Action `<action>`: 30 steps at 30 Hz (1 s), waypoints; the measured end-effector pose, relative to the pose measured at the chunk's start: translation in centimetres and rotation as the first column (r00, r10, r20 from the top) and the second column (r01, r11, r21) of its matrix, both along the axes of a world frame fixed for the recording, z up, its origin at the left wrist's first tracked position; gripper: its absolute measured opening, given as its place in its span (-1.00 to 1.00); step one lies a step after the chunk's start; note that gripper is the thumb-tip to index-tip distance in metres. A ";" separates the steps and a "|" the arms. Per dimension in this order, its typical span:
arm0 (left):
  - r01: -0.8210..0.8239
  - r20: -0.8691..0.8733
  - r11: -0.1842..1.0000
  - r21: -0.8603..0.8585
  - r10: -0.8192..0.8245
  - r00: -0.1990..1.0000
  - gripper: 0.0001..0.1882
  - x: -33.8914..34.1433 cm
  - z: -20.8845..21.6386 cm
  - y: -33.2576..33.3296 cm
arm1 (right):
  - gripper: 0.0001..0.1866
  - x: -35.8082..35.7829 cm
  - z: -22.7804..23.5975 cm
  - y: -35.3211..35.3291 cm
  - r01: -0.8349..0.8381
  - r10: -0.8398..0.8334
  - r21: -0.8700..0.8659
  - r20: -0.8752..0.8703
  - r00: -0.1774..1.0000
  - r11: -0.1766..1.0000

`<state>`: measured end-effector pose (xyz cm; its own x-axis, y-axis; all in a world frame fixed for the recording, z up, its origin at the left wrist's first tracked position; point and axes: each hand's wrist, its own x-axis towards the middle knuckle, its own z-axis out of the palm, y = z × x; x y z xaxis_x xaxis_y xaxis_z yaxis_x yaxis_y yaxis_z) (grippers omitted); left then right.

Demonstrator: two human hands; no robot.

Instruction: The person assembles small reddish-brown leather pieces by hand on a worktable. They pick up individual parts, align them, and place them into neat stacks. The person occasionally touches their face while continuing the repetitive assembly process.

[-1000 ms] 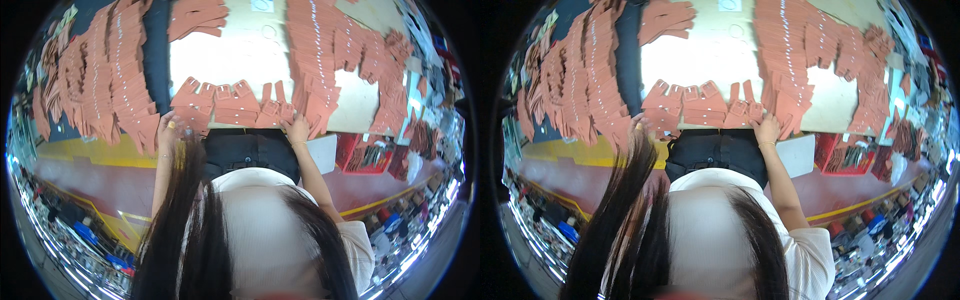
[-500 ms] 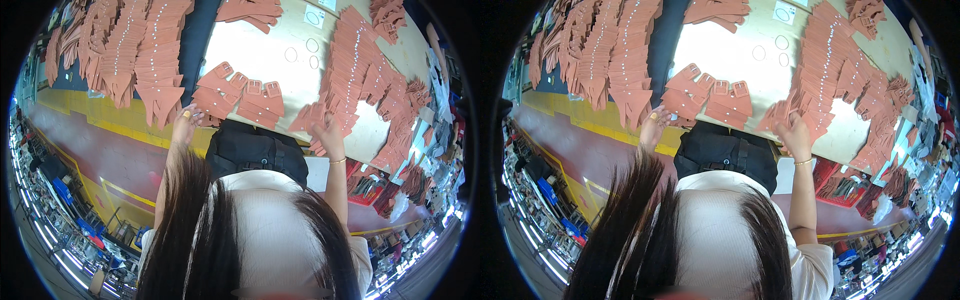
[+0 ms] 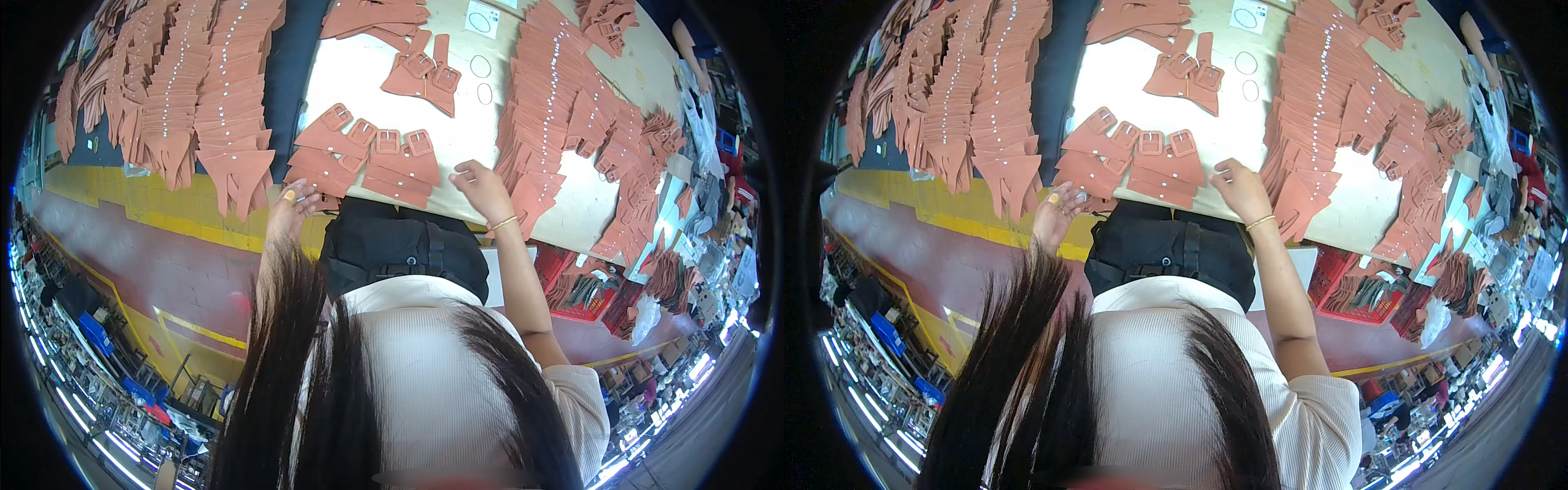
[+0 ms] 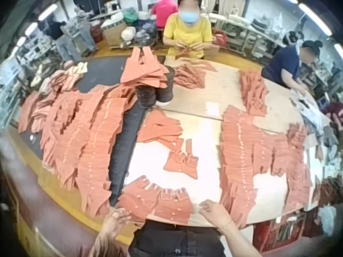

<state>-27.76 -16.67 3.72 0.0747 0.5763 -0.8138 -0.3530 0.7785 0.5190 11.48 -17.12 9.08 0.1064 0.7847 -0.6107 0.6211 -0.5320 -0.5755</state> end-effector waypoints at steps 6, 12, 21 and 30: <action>-0.063 0.026 0.998 -0.006 0.063 0.998 -0.53 2.1 -1.3 2.6 | -0.67 -1.6 -1.3 -1.2 -0.131 0.131 0.014 0.010 0.991 0.991; -0.185 0.019 0.982 -0.044 0.186 0.982 -0.54 3.3 -2.8 5.0 | -0.81 -2.3 -3.1 1.0 -0.069 0.080 0.243 -0.038 0.996 0.968; -0.168 0.007 0.985 -0.027 0.168 0.986 -0.56 3.8 -3.6 5.5 | -0.90 -5.7 -6.6 3.7 -0.266 0.267 0.444 0.061 0.962 0.856; -0.144 -0.029 0.989 0.035 0.145 0.989 -0.60 4.7 -3.4 6.1 | -0.88 -6.0 -7.3 4.7 -0.380 0.346 0.349 0.159 0.925 0.856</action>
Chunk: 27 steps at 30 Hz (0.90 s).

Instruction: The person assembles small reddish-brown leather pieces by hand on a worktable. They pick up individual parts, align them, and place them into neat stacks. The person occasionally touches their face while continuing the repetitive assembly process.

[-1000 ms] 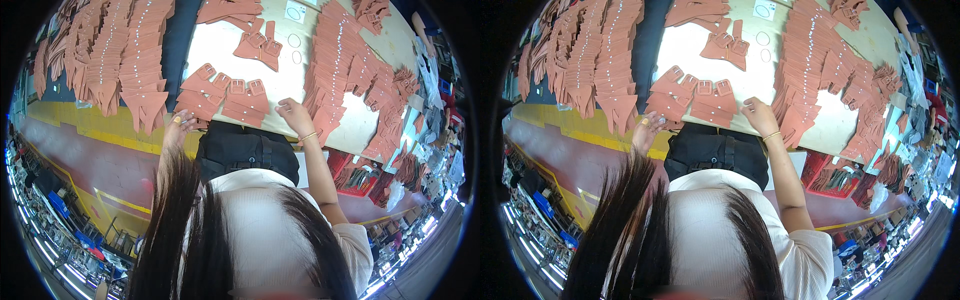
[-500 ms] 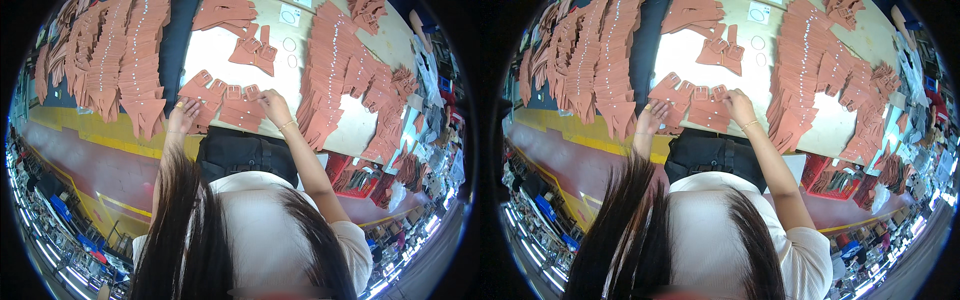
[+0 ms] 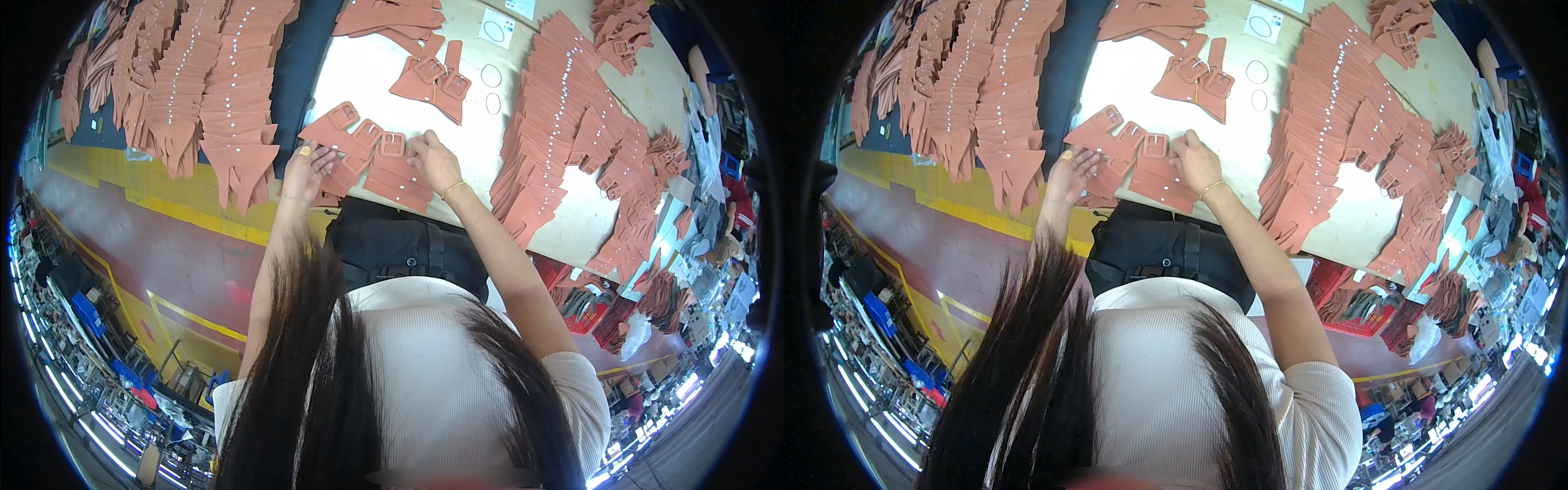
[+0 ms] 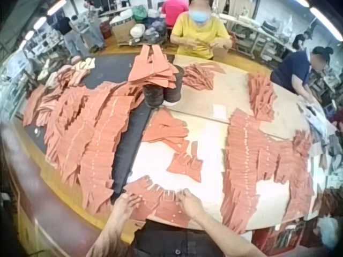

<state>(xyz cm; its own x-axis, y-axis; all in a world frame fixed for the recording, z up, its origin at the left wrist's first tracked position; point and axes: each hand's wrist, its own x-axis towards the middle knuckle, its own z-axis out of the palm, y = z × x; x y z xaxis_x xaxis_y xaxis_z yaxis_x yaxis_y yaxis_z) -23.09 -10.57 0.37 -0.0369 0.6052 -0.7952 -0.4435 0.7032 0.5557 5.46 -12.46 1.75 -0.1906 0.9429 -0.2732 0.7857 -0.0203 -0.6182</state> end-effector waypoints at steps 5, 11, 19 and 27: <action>0.056 -0.055 0.998 0.009 -0.056 0.997 -0.63 -0.6 0.2 -0.1 | -0.86 -0.1 0.0 0.3 -0.036 0.036 -0.019 0.016 0.999 0.999; 0.050 -0.147 0.999 0.012 -0.048 0.988 -0.66 -1.0 0.6 0.4 | -0.88 0.2 1.1 -0.2 -0.050 0.050 0.023 0.003 0.999 0.998; 0.063 -0.128 0.997 0.032 -0.059 0.990 -0.70 0.2 -0.4 1.9 | -0.90 7.7 3.0 -5.0 0.127 -0.128 -0.068 -0.002 0.992 0.990; 0.206 -0.242 0.965 0.161 -0.164 0.956 -0.73 2.7 2.7 3.5 | -0.83 9.6 3.2 -6.4 0.259 -0.217 -0.094 0.320 0.922 0.961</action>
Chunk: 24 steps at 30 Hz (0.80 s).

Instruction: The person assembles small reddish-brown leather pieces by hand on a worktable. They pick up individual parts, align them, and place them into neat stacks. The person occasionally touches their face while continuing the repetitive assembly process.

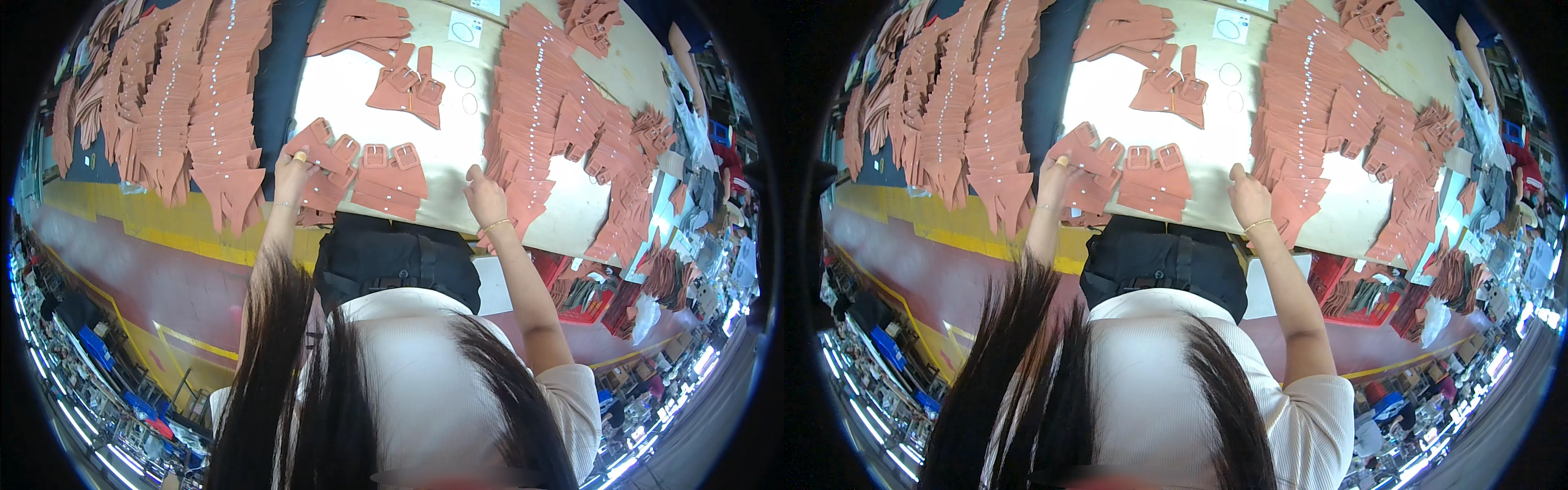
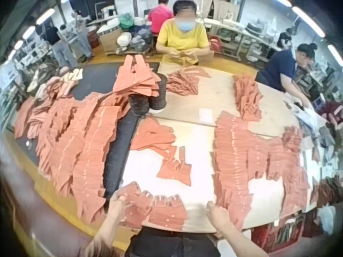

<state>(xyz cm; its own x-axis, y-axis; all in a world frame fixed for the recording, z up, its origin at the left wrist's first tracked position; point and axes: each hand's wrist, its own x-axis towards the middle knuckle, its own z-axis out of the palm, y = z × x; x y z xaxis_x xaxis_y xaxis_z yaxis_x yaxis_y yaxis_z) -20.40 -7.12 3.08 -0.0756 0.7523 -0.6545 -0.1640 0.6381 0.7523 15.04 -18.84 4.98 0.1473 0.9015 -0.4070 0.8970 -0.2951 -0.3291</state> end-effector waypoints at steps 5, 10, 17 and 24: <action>0.029 0.056 0.999 -0.023 -0.028 0.998 -0.70 2.0 4.0 1.6 | -0.82 -1.1 -0.7 1.1 0.070 -0.063 0.055 -0.114 0.992 0.996; -0.100 0.416 0.990 0.101 0.049 0.908 -0.70 3.1 3.7 3.0 | -0.83 -1.9 -1.6 1.6 0.061 -0.058 0.013 -0.144 0.988 0.998; -0.282 0.308 0.928 -0.242 0.350 0.885 -0.51 2.8 -0.3 3.9 | -0.75 -2.2 -2.3 5.0 0.166 -0.193 -0.136 -0.216 0.957 0.977; -0.294 0.364 0.903 -0.313 0.400 0.841 -0.45 0.5 -1.1 0.7 | -0.59 -3.9 -4.7 11.3 0.460 -0.386 0.211 -0.315 0.867 0.862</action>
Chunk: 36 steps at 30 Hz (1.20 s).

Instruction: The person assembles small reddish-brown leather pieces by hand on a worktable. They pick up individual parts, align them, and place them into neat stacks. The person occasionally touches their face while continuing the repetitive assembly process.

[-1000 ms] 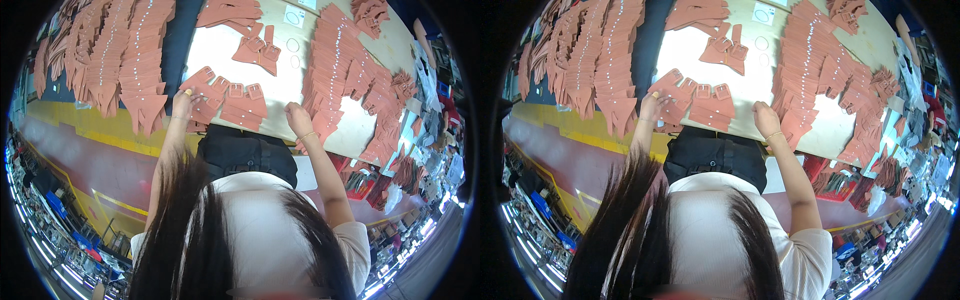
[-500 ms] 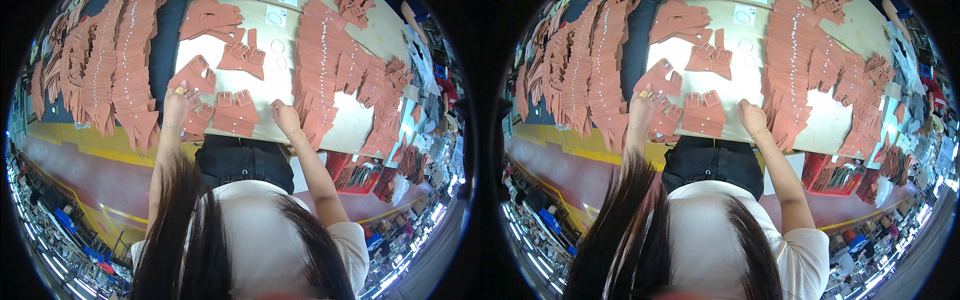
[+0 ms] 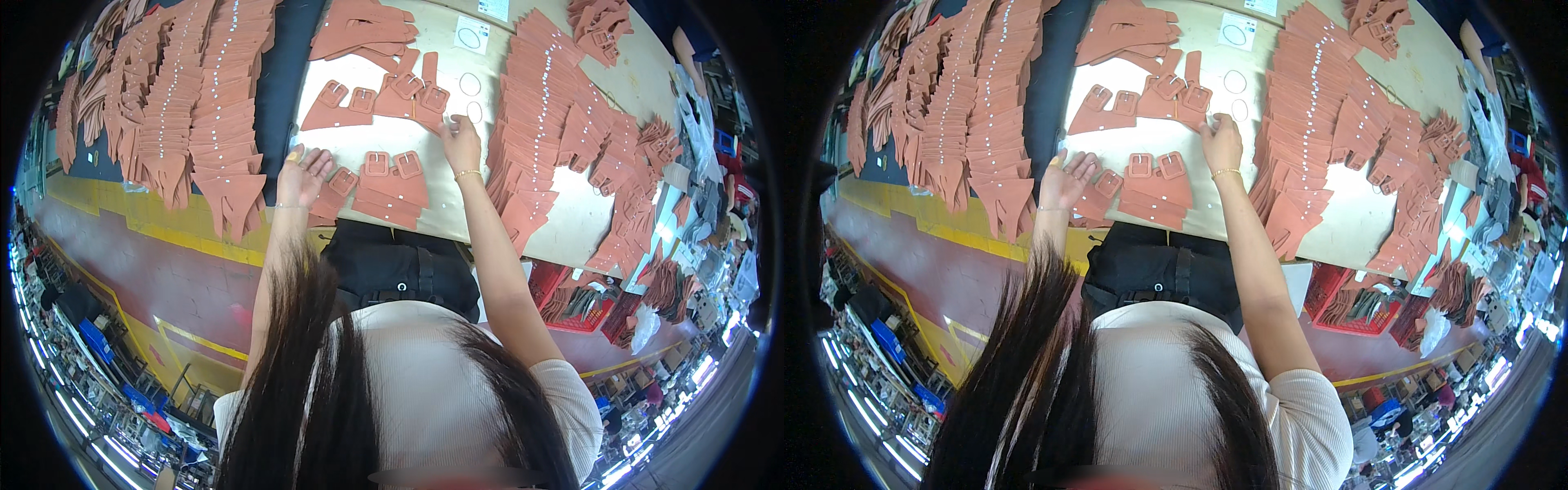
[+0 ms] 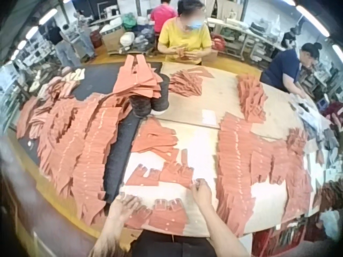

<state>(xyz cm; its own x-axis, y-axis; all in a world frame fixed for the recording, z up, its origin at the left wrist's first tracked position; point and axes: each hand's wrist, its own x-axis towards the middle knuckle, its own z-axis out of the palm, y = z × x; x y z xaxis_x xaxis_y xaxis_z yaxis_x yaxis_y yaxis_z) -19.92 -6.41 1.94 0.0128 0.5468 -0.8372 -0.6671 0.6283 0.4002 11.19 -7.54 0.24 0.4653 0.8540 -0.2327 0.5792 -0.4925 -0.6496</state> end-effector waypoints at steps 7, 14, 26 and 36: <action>0.020 -0.025 1.000 0.002 -0.020 0.999 -0.62 -2.5 0.8 -3.3 | -0.54 -1.6 -0.3 2.7 0.081 -0.056 -0.216 0.117 0.992 0.973; 0.086 0.038 0.996 0.027 -0.087 0.995 -0.61 -1.5 0.7 -5.4 | -0.77 -0.4 -1.1 2.9 0.110 -0.130 -0.173 -0.111 0.985 0.979; 0.333 0.003 0.932 0.145 -0.337 0.941 -0.55 4.2 0.3 -1.9 | -0.88 -4.1 -1.0 3.6 -0.159 0.145 0.110 0.131 0.981 0.981; 0.383 0.248 0.924 -0.012 -0.369 0.896 -0.51 14.7 -0.1 4.1 | -0.82 -2.1 0.1 5.0 -0.057 0.059 0.118 -0.012 0.998 0.991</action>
